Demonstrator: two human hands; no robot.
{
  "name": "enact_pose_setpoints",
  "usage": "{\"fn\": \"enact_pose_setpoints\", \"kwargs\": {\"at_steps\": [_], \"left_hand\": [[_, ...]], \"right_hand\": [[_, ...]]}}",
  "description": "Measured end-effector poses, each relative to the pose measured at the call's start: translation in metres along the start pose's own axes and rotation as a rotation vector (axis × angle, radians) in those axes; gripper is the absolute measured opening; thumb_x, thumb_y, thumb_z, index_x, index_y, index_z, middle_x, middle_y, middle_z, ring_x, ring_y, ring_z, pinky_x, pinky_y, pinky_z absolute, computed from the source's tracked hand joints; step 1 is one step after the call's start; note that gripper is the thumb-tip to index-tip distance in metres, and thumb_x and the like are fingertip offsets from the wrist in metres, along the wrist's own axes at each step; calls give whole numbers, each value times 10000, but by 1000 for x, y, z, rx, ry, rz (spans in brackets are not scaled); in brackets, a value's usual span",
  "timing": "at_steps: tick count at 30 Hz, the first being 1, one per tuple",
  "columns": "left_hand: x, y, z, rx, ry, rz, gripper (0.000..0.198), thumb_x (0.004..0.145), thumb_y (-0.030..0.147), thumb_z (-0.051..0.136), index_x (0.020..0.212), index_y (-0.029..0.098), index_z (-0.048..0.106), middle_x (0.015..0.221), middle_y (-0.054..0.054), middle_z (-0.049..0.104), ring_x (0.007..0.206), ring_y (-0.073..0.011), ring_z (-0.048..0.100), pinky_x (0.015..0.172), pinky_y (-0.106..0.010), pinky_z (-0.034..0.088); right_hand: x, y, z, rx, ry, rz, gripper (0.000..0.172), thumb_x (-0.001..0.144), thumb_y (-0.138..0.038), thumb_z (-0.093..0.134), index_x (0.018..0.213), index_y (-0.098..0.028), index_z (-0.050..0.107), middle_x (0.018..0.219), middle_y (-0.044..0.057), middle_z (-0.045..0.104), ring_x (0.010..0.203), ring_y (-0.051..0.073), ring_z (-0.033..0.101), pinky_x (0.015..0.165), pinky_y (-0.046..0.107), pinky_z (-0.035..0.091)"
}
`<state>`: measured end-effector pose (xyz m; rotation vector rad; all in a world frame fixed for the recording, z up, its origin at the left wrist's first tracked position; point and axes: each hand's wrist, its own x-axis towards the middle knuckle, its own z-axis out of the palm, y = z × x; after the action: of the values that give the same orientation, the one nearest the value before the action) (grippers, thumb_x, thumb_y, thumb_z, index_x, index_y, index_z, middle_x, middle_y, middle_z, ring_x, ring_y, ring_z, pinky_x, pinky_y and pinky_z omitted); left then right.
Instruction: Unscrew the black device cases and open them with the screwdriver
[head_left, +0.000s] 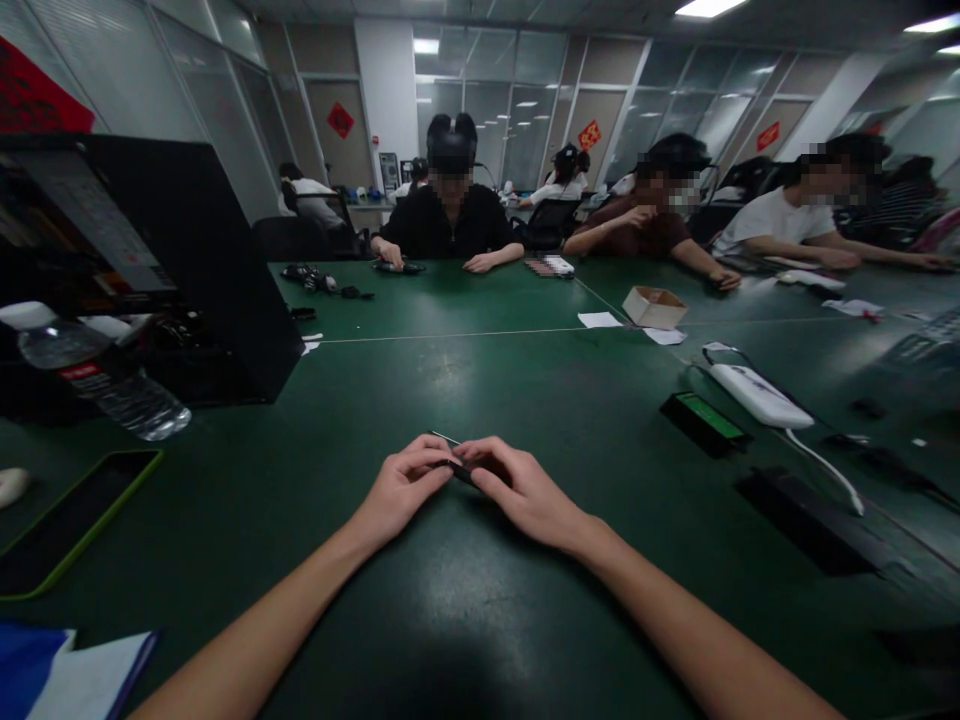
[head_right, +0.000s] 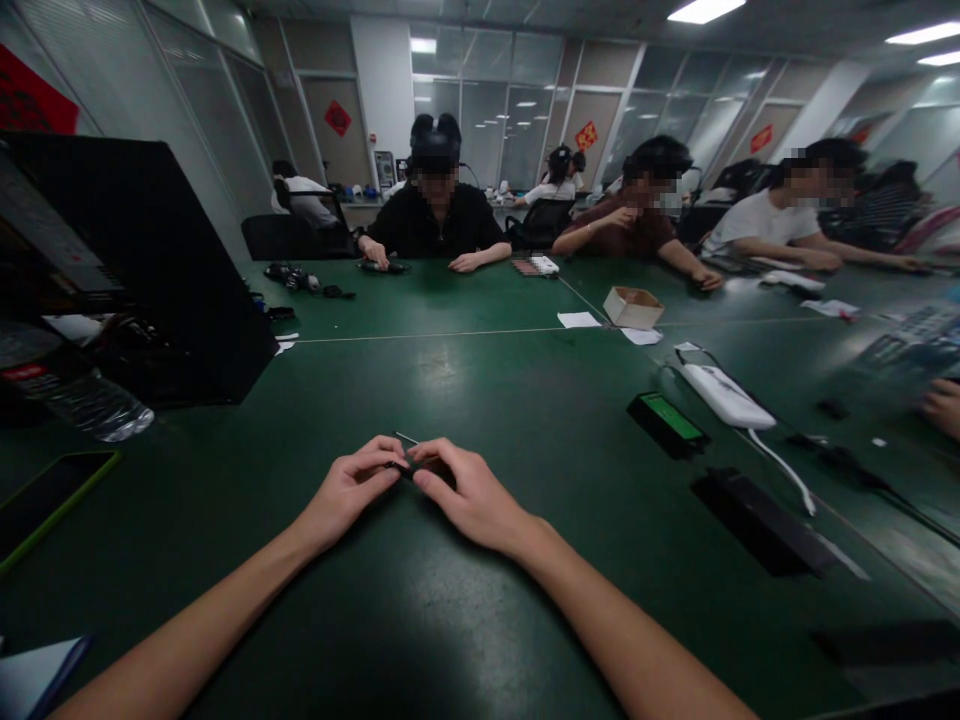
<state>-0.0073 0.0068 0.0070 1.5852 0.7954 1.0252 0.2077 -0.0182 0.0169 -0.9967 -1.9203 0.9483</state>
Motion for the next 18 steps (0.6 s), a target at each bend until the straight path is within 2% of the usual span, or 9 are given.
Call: {"fn": "enact_pose_setpoints", "kwargs": {"at_steps": [3,6,9,11,13,15,16,18], "left_hand": [[1,-1,1,19,-14,-22,172,874,328,706,897,198,816,1021,-80,610,968,-226,616,883,-331,517],[2,-5,3,31,16,-20,194,847,314,731,989,208,808,1044,-81,628,966,-224,615,862,-316,518],[2,-7,4,10,110,-53,376,795,306,776,1159,215,746,1092,-76,661,929,-205,622,826,-299,518],[1,-7,4,-22,162,-94,404,794,326,771,1173,194,725,1076,-77,683,891,-196,631,785,-288,520],[1,-6,3,-36,186,-126,371,816,358,744,1136,170,729,1011,-77,701,838,-189,638,739,-282,519],[1,-5,3,-39,190,-144,345,830,383,724,1092,158,735,949,-71,710,792,-184,642,710,-281,515],[2,-6,3,-42,189,-146,338,831,389,721,1076,157,736,935,-69,714,784,-183,645,707,-282,514],[2,-7,3,-49,179,-143,329,830,393,720,1058,157,737,932,-69,719,782,-182,651,713,-283,515]], "right_hand": [[-3,1,2,5,-159,11,387,1043,-402,431,1338,-212,592,938,27,727,789,143,659,799,294,529],[-2,4,-9,-70,-203,-64,400,1046,-381,432,1371,-223,601,1065,52,728,870,151,660,841,307,527],[-1,5,-38,-232,-88,-126,410,1038,-356,446,1403,-238,589,1173,80,700,1055,185,647,956,353,501],[-5,9,-71,-414,101,-91,421,1024,-353,461,1413,-252,586,1243,96,677,1120,212,631,999,387,481],[-15,19,-111,-681,365,35,421,995,-359,495,1377,-241,628,1258,121,673,1142,256,622,1007,415,467],[-32,33,-150,-944,589,291,447,972,-360,510,1357,-182,650,1257,173,671,1130,298,622,995,426,456],[-41,41,-167,-1038,653,449,470,974,-368,495,1367,-157,642,1267,199,667,1139,314,618,976,420,452],[-60,55,-191,-1129,664,732,501,987,-389,456,1391,-145,622,1288,230,657,1141,333,616,910,413,449]]}}
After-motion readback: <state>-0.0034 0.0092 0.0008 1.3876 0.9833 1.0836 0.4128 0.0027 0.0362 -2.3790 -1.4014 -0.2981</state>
